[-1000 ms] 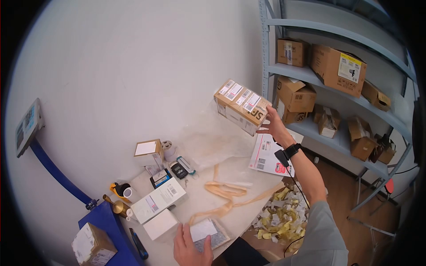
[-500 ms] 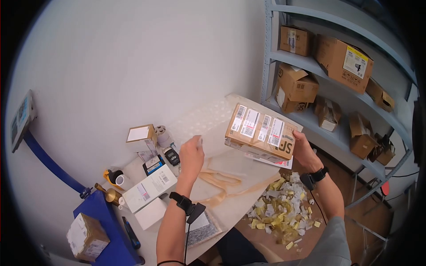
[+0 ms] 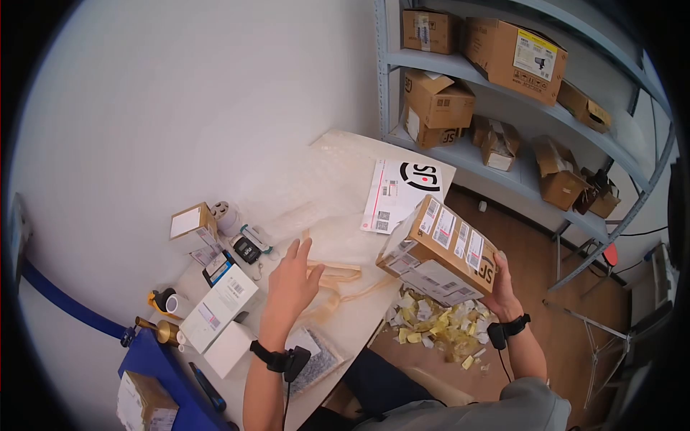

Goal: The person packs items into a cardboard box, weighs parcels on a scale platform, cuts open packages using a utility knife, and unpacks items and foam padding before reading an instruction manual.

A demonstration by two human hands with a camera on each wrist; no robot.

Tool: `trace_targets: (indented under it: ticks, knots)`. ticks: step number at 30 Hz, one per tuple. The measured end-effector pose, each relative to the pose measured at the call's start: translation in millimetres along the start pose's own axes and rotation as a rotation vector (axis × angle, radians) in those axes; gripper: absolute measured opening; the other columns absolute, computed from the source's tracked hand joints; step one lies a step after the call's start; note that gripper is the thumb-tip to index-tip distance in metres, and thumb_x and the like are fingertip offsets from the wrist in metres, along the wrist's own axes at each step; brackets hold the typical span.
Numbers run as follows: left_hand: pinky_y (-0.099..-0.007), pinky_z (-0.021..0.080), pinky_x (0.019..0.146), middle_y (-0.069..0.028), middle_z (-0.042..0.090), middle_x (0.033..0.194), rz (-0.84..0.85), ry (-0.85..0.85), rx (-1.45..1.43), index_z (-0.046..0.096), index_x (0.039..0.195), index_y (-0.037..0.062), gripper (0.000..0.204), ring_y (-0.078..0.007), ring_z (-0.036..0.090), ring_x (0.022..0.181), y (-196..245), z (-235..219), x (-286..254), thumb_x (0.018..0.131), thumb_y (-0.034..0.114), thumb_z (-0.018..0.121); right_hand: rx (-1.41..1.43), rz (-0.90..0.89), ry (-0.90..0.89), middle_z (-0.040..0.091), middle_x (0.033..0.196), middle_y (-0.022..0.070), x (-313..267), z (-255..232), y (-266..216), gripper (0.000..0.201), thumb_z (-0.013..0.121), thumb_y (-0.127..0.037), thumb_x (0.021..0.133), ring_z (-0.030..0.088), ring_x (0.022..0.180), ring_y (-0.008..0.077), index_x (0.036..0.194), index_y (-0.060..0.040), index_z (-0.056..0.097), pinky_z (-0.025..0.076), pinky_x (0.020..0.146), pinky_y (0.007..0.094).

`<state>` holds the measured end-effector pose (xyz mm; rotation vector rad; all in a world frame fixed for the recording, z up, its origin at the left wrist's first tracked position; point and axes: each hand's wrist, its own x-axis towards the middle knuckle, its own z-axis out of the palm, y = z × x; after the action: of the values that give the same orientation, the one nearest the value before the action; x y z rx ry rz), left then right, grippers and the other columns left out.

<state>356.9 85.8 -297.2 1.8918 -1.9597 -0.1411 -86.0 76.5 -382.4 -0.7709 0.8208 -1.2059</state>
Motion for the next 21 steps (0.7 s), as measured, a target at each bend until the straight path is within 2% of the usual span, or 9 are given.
trace_targets:
  ticks: [1,4,6,8,12,13,17,19,21]
  knots:
    - [-0.0482,0.051,0.102,-0.0231,0.056,0.147,0.021,0.015,-0.058,0.052,0.148,0.0062,0.061,-0.0422,0.062,0.124,5,-5,-13,0.094,0.027,0.072,0.056,0.048,0.004,0.064,0.14,0.0112,-8,3,1,0.075,0.054,-0.064,0.098,0.063,0.126,0.0251,0.149,-0.0099,0.051,0.049,0.108,0.0452]
    - [-0.0463,0.052,0.1,-0.0216,0.062,0.14,0.018,0.026,-0.204,0.057,0.143,0.006,0.055,-0.0408,0.063,0.122,10,-24,-62,0.095,0.028,0.071,0.085,0.136,0.0,0.062,0.143,0.0116,-22,14,3,0.075,0.054,-0.064,0.099,0.06,0.131,0.0248,0.15,-0.0099,0.05,0.046,0.109,0.0474]
    - [-0.0448,0.052,0.1,-0.022,0.065,0.135,-0.116,0.01,-0.254,0.058,0.142,0.0053,0.053,-0.0421,0.064,0.119,12,-40,-100,0.096,0.027,0.071,0.064,0.105,-0.016,0.065,0.139,0.0095,-25,19,4,0.073,0.051,-0.066,0.099,0.061,0.127,0.0268,0.147,-0.0115,0.054,0.048,0.105,0.049]
    - [-0.0442,0.052,0.1,-0.0218,0.066,0.133,-0.174,0.14,-0.16,0.057,0.142,0.0037,0.052,-0.0422,0.064,0.117,3,-49,-133,0.096,0.025,0.072,0.04,0.08,-0.028,0.065,0.14,0.0094,-21,23,5,0.069,0.049,-0.063,0.102,0.063,0.126,0.0247,0.147,-0.0111,0.054,0.049,0.105,0.0449]
    - [-0.0489,0.039,0.118,-0.0248,0.051,0.151,-0.13,0.114,-0.025,0.049,0.151,0.0059,0.087,-0.0426,0.048,0.141,-16,-43,-205,0.079,0.035,0.087,-0.041,0.107,-0.094,0.064,0.141,0.0099,-13,45,10,0.07,0.048,-0.064,0.102,0.062,0.127,0.0246,0.149,-0.0119,0.052,0.048,0.106,0.0463]
    - [-0.0541,0.026,0.125,-0.0246,0.039,0.16,-0.175,0.021,-0.068,0.045,0.155,0.0078,0.109,-0.0434,0.034,0.151,-23,-37,-215,0.066,0.046,0.093,-0.063,0.116,-0.129,0.063,0.142,0.0098,-12,50,12,0.072,0.048,-0.066,0.102,0.061,0.128,0.0245,0.15,-0.0122,0.051,0.048,0.107,0.0468]
    - [-0.0567,0.022,0.126,-0.0235,0.035,0.164,-0.122,-0.057,0.107,0.043,0.157,0.0097,0.117,-0.0445,0.028,0.153,-24,-24,-226,0.06,0.052,0.094,-0.142,0.2,-0.197,0.057,0.149,0.0088,-7,71,21,0.078,0.048,-0.069,0.1,0.056,0.135,0.0225,0.154,-0.0126,0.046,0.046,0.11,0.0429]
    - [-0.0575,0.018,0.127,-0.026,0.031,0.164,-0.057,-0.083,0.161,0.043,0.158,0.0153,0.119,-0.0443,0.022,0.156,-18,-18,-223,0.058,0.051,0.095,-0.141,0.198,-0.182,0.057,0.149,0.0087,-10,74,27,0.08,0.048,-0.07,0.099,0.056,0.135,0.0222,0.154,-0.0125,0.046,0.047,0.109,0.0433]
    - [-0.0579,0.019,0.126,-0.0271,0.033,0.162,-0.031,-0.088,0.16,0.042,0.158,0.0165,0.118,-0.0458,0.025,0.153,-18,-8,-220,0.058,0.05,0.095,-0.156,0.202,-0.152,0.056,0.149,0.0097,-19,70,30,0.082,0.047,-0.072,0.099,0.056,0.136,0.0238,0.155,-0.0123,0.045,0.048,0.108,0.0454]
